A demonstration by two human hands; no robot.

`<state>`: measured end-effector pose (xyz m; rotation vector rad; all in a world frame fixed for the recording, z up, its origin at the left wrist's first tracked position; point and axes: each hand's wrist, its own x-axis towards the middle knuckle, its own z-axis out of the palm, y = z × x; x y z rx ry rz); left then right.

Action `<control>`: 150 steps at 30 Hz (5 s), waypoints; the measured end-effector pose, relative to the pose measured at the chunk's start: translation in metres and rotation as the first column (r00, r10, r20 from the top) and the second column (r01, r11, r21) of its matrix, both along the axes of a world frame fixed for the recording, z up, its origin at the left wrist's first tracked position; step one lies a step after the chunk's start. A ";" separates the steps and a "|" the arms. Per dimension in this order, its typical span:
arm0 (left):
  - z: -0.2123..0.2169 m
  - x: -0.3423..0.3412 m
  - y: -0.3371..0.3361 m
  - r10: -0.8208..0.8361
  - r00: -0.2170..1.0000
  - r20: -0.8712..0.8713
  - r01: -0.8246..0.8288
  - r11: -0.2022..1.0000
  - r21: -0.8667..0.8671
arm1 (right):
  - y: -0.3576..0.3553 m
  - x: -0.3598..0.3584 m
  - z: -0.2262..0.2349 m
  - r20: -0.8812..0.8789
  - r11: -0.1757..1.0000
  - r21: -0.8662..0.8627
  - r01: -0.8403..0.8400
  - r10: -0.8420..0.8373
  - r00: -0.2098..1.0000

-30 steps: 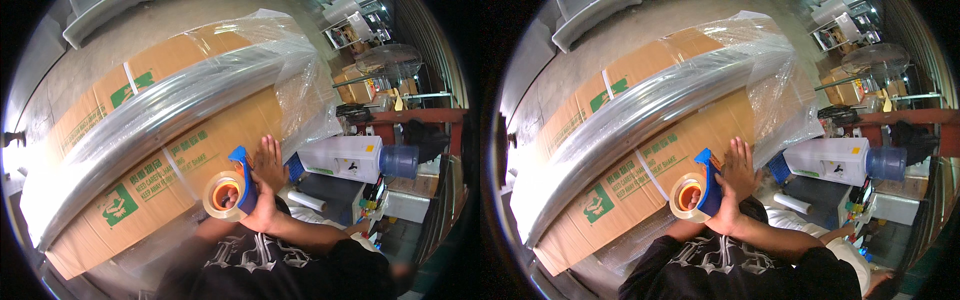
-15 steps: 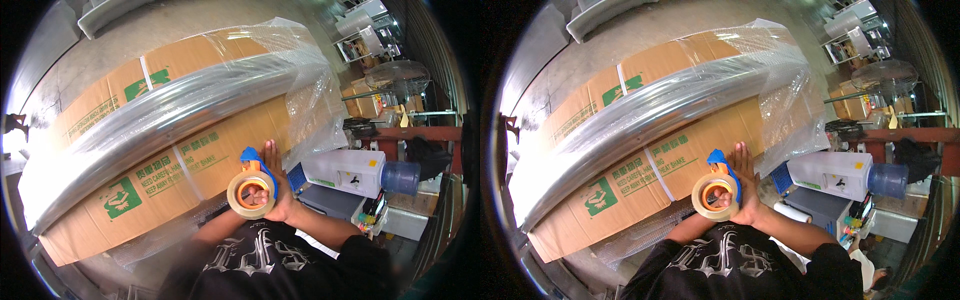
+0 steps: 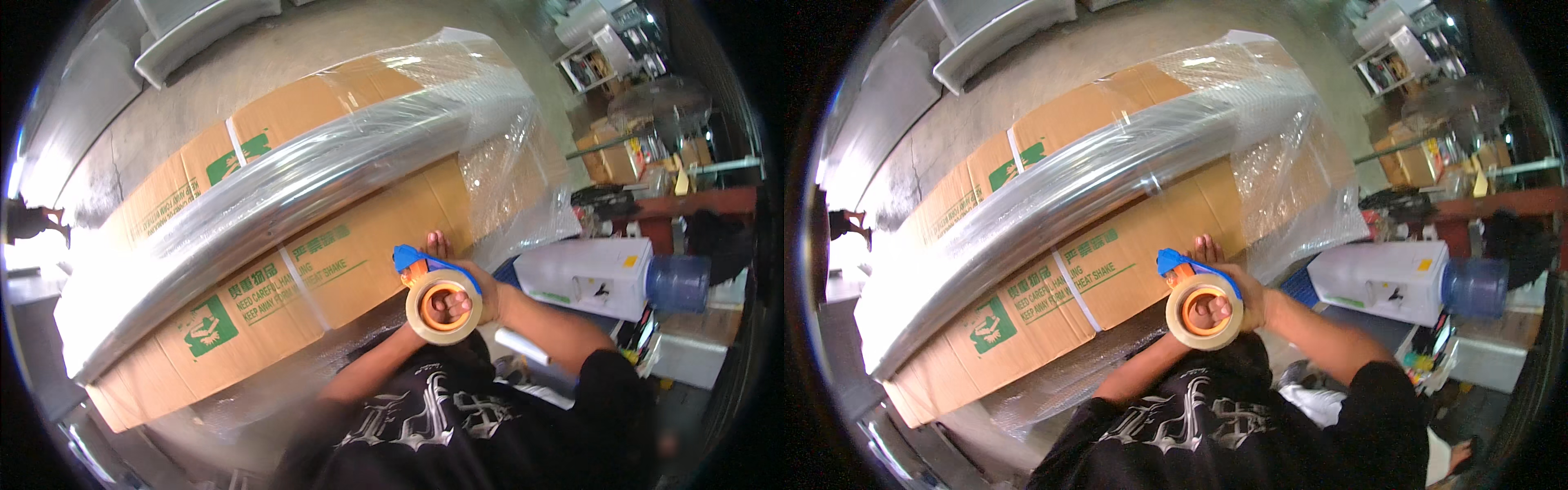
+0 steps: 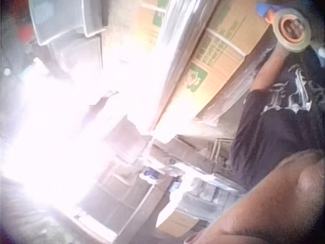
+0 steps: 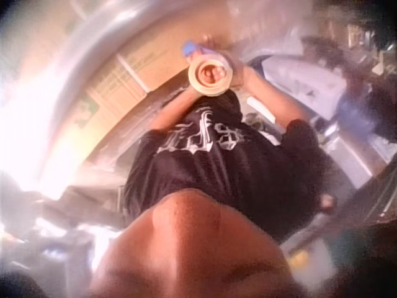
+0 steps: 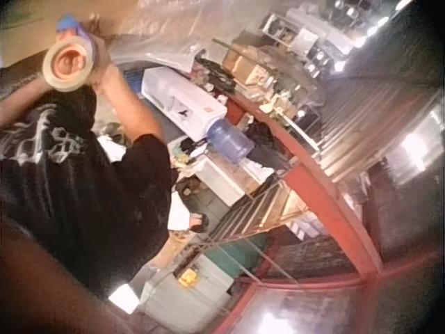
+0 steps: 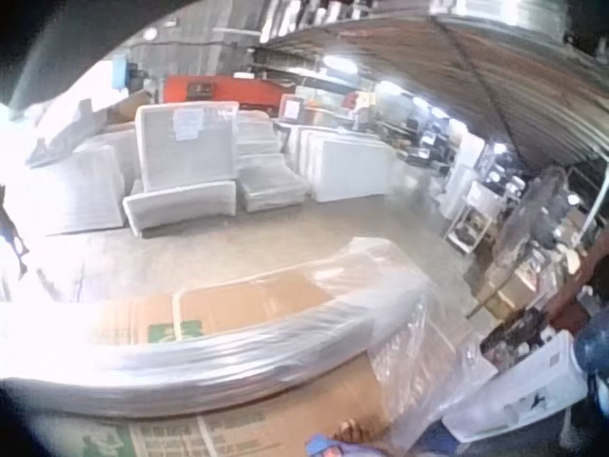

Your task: The person wraps a large cardboard box with bubble wrap and secures it with packing tape. They smooth the wrap, cut tape, and seal the edges to fully encase the box.

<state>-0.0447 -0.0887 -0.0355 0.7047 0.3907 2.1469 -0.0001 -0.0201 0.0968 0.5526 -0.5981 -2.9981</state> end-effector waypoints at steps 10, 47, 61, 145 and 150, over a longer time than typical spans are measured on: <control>-0.016 -0.005 -0.020 -0.051 0.701 -0.711 -0.193 0.947 -0.258 | 0.046 0.005 -0.004 0.487 0.840 0.094 -0.534 0.429 0.760; 0.091 -0.015 0.056 -0.213 -0.042 -0.976 -0.984 0.180 0.003 | 0.074 0.310 -0.058 0.127 0.771 0.630 0.093 -0.220 0.967; 0.060 0.055 0.137 -0.482 -0.396 -0.781 -0.713 0.698 -0.069 | 0.073 0.359 -0.075 0.179 0.686 0.720 0.102 -0.326 0.928; 0.136 0.047 0.364 -0.558 0.233 -0.797 -0.339 -0.814 0.471 | 0.979 0.362 -0.217 0.611 0.520 0.741 -0.425 -0.257 0.749; 0.137 0.088 0.448 -0.107 0.468 -0.877 0.039 -0.989 0.141 | 1.120 0.231 -0.237 0.659 0.337 0.727 -0.599 -0.099 0.745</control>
